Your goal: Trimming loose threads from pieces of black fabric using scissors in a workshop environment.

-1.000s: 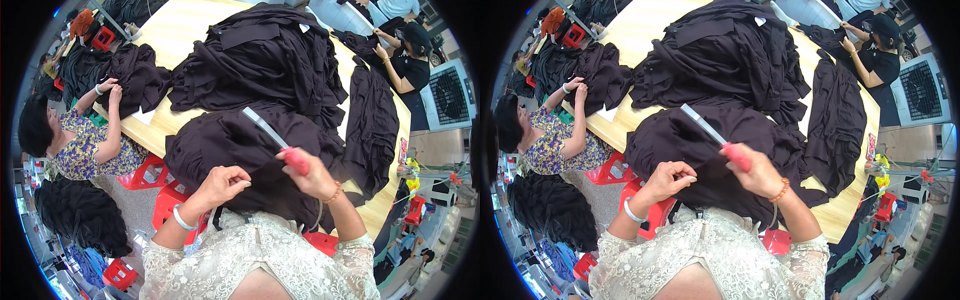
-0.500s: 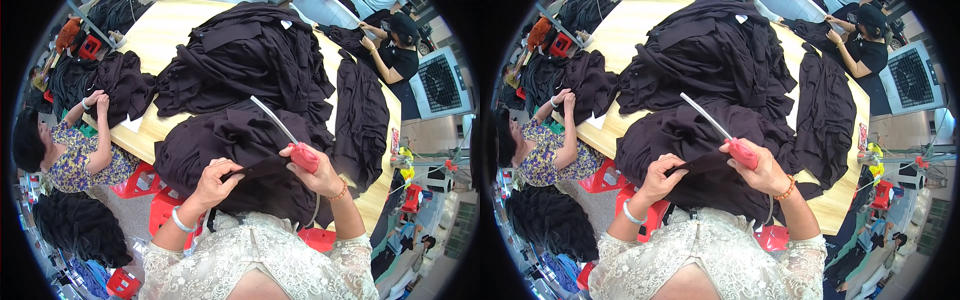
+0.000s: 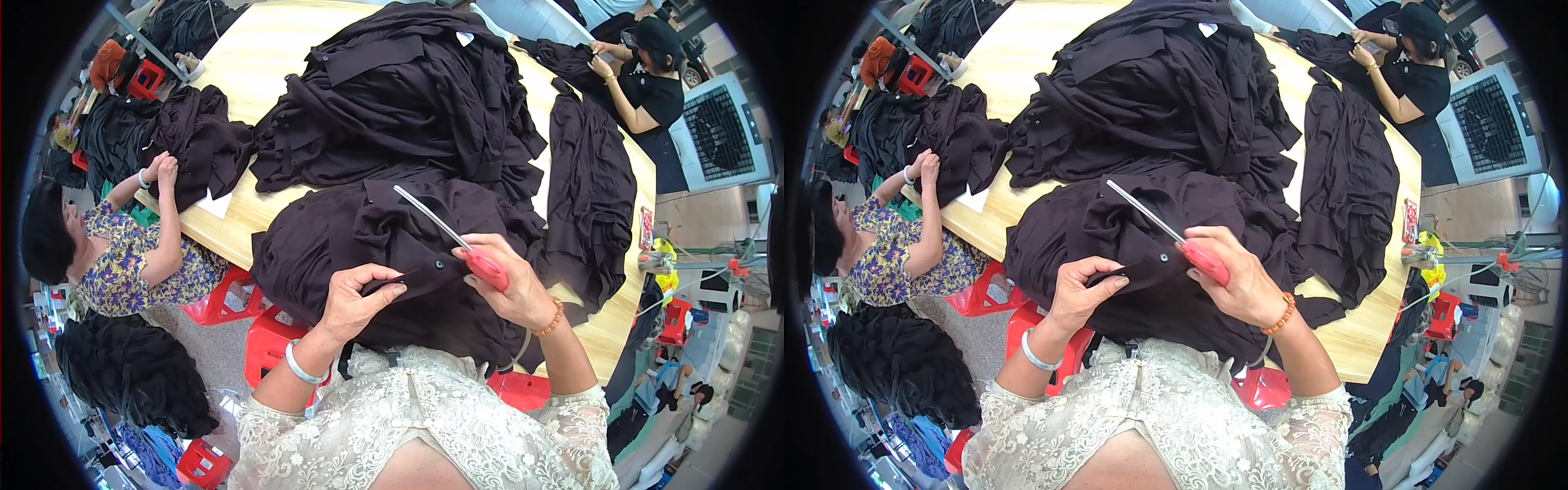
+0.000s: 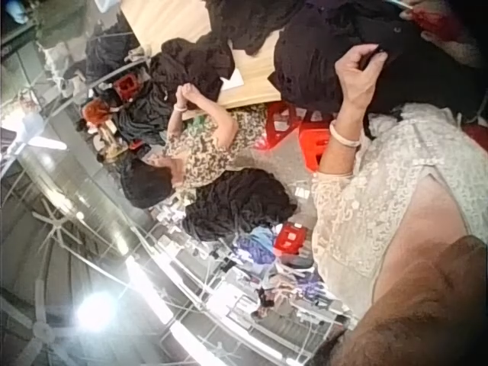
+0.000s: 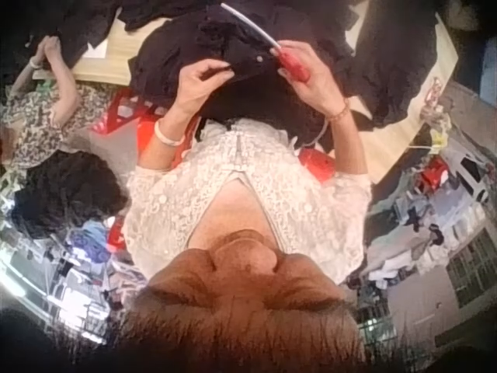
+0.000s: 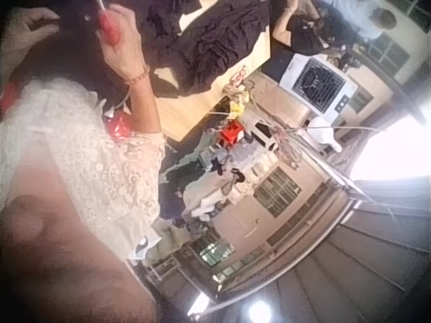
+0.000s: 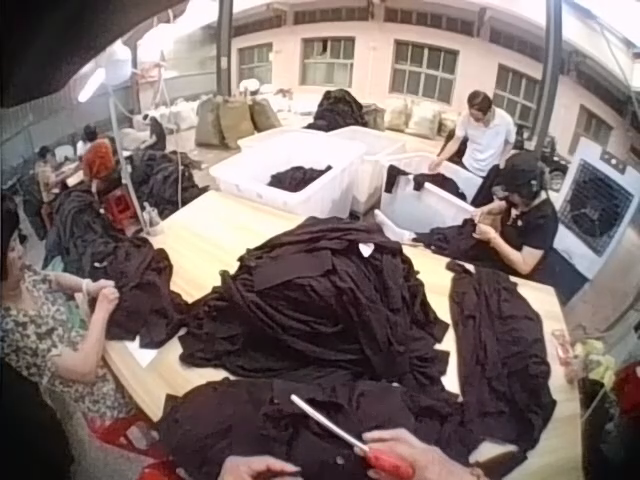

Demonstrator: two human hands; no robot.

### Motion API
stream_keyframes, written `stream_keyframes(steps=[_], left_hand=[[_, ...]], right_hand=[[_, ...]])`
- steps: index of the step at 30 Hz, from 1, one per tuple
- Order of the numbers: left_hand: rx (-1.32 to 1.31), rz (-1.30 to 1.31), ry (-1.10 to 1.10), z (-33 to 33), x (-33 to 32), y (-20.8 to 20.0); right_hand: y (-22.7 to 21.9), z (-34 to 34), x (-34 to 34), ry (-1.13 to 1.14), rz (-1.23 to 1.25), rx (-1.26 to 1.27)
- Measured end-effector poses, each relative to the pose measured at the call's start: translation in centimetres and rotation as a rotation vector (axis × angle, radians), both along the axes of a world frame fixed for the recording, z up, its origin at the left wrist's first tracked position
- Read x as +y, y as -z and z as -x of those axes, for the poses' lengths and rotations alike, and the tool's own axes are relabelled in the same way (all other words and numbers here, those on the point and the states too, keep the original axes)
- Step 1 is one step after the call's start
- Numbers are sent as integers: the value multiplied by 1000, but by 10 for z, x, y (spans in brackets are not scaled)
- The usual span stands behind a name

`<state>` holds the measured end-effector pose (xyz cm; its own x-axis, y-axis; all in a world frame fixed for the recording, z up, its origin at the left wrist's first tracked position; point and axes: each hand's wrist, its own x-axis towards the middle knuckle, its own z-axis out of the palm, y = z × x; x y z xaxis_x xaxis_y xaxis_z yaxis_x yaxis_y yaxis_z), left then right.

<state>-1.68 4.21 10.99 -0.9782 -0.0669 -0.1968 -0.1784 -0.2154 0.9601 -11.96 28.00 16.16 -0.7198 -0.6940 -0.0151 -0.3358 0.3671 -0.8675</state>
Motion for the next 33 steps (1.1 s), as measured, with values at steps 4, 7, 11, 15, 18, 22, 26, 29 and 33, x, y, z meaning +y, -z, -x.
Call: stream_keyframes(steps=[4, 7, 11, 15, 18, 22, 26, 29, 33], left_hand=[[26, 32, -25, -3, -2, 1], [23, 14, -84, -4, 1, 6], [47, 137, -76, -3, 1, 8], [344, 579, -23, -1, -11, 11], [347, 582, -14, -1, -5, 5], [353, 575, -41, -4, -4, 6], [330, 592, -54, -5, -9, 3], [251, 494, -113, -4, -18, -4], [429, 478, -125, 16, -35, -44]], right_hand=[[-22, -11, 28, 10, -167, -73], [-41, -27, 43, -55, -364, -3], [-61, -42, 47, -190, -578, -63], [-64, -45, 49, -140, -581, 40], [-64, -45, 47, -186, -608, 6], [-61, -41, 43, -175, -638, 47], [-59, -43, 39, -239, -581, 3], [-55, -39, 38, -200, -554, 13], [-30, -45, 23, -290, -418, -77]])
